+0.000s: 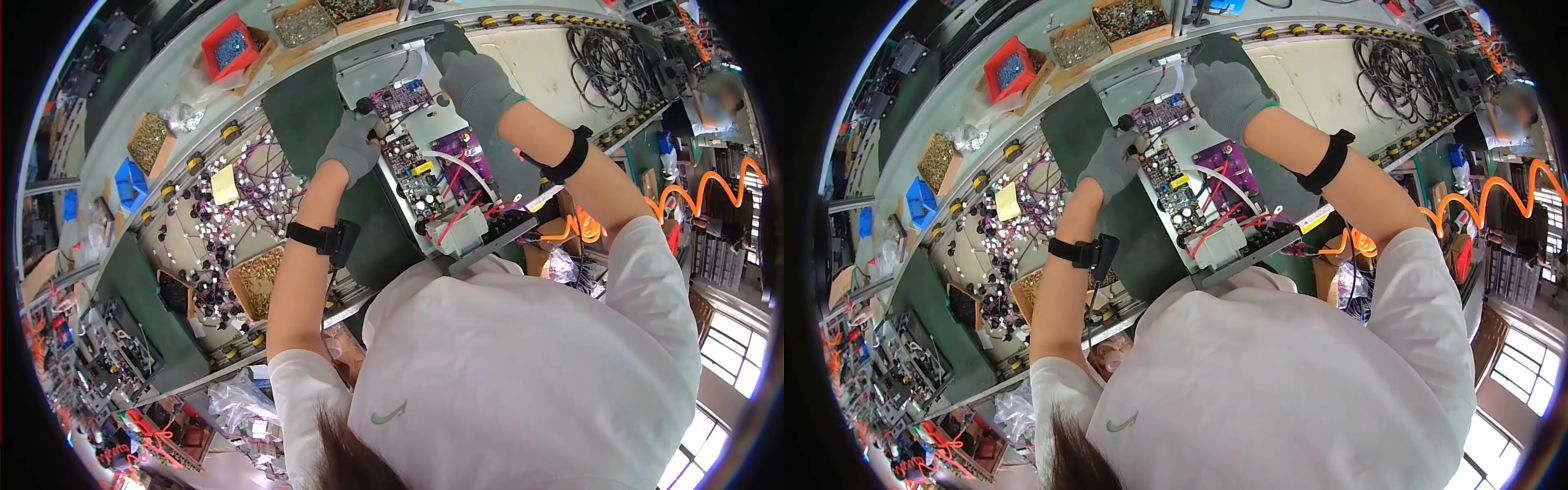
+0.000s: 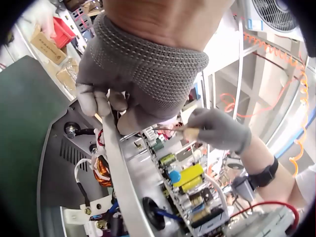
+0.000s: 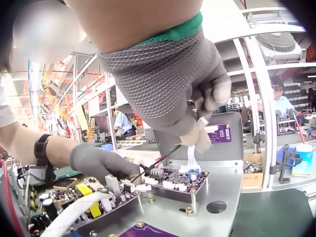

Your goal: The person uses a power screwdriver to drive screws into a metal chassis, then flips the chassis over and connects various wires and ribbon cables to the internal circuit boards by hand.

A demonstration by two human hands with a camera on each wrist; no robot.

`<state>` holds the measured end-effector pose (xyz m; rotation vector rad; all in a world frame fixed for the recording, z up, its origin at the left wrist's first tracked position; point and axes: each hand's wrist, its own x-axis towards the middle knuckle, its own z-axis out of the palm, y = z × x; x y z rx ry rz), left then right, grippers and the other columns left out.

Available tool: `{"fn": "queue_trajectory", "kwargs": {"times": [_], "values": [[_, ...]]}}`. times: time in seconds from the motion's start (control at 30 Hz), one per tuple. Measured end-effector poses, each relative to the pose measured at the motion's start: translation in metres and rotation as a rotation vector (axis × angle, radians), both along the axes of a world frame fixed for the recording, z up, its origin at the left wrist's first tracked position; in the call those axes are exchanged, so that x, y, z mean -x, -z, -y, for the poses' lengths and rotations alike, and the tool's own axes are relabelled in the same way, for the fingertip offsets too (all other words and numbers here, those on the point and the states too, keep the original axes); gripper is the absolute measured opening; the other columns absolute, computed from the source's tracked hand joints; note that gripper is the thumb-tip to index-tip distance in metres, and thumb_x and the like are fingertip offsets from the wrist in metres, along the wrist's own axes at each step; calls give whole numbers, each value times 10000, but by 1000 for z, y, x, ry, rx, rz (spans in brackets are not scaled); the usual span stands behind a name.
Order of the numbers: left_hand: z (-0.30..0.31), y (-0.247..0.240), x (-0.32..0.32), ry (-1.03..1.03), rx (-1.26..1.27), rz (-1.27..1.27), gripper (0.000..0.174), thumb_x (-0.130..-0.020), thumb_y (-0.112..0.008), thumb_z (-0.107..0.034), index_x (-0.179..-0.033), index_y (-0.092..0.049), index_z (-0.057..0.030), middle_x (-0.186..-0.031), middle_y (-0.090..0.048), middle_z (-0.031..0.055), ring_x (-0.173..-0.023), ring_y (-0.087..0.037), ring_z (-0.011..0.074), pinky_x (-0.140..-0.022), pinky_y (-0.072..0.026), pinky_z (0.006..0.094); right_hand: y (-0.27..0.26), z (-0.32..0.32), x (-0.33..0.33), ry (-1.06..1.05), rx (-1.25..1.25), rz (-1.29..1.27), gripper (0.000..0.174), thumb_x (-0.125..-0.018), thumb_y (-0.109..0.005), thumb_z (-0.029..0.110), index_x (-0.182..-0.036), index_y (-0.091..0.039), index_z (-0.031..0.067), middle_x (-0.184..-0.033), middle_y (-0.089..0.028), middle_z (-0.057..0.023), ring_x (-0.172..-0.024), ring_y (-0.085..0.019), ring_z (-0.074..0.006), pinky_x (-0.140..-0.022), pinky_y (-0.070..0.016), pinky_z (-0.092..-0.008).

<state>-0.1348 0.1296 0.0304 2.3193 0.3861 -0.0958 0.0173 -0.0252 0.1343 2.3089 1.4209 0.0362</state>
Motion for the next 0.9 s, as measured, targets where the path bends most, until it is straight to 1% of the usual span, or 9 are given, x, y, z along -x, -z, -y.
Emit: {"fn": "queue_trajectory", "kwargs": {"times": [0.27, 0.33, 0.43, 0.57, 0.63, 0.67, 0.73, 0.77, 0.9], "values": [[2, 8, 6, 6, 89, 42, 430, -751, -581, -96, -1179, -557, -140, -1151, -437, 175, -985, -539, 355, -875, -457, 390, 9, -1, 8, 131, -184, -351, 167, -859, -589, 202, -929, -657, 67, -863, -622, -81, -786, -632, -208, -681, -509, -338], [12, 8, 11, -68, -86, 68, 428, -744, -588, -99, -1171, -564, -120, -1139, -429, 174, -946, -548, 350, -859, -461, 377, 15, -13, 2, 485, -544, -1144, 211, -874, -587, 225, -960, -650, 43, -794, -646, -55, -643, -614, -130, -575, -501, -267], [8, 20, 9, -100, 92, 25, 420, -727, -604, -108, -1146, -581, -118, -1124, -432, 169, -917, -555, 339, -843, -464, 374, 26, -26, -9, 581, -501, -1495, 253, -885, -584, 259, -953, -650, 24, -761, -652, -43, -583, -580, -73, -510, -469, -217], [11, 33, 2, -194, 111, 58, 402, -698, -638, -134, -1098, -609, -100, -1105, -434, 166, -910, -556, 331, -835, -466, 369, 18, -30, -13, 507, -411, -1480, 269, -882, -589, 271, -950, -655, 19, -733, -644, -47, -583, -584, -80, -521, -475, -232], [13, 41, 1, -269, 151, 98, 375, -680, -664, -162, -1045, -633, -81, -1101, -427, 166, -874, -555, 328, -798, -469, 363, 13, -28, -13, 360, -324, -909, 244, -868, -597, 255, -923, -651, 23, -720, -639, -79, -583, -591, -140, -551, -483, -280], [10, 48, 1, -274, 153, 100, 375, -680, -664, -162, -1045, -633, -81, -1101, -427, 166, -874, -555, 328, -798, -469, 363, 15, -24, -14, 356, -320, -907, 244, -868, -597, 255, -923, -651, 23, -720, -639, -79, -583, -591, -140, -551, -483, -280], [0, 55, 2, -365, 882, 26, 340, -677, -688, -185, -994, -647, -71, -1025, -458, 149, -839, -550, 324, -744, -463, 363, 27, -13, -19, 117, -349, -617, 216, -846, -604, 237, -910, -638, 34, -726, -630, -119, -622, -604, -231, -608, -484, -339], [2, 55, 2, -365, 884, 29, 340, -677, -688, -185, -994, -647, -71, -1025, -458, 149, -839, -550, 324, -744, -463, 363, 34, -11, -21, 116, -347, -615, 216, -846, -604, 237, -910, -638, 34, -726, -630, -119, -622, -604, -231, -608, -484, -339], [20, 32, 15, -329, 263, 347, 275, -712, -680, -186, -968, -644, -94, -906, -526, 131, -725, -556, 316, -685, -461, 373, 46, -5, -17, 112, -522, -610, 218, -814, -632, 247, -903, -626, 48, -739, -627, -133, -678, -610, -296, -646, -479, -368]]}}
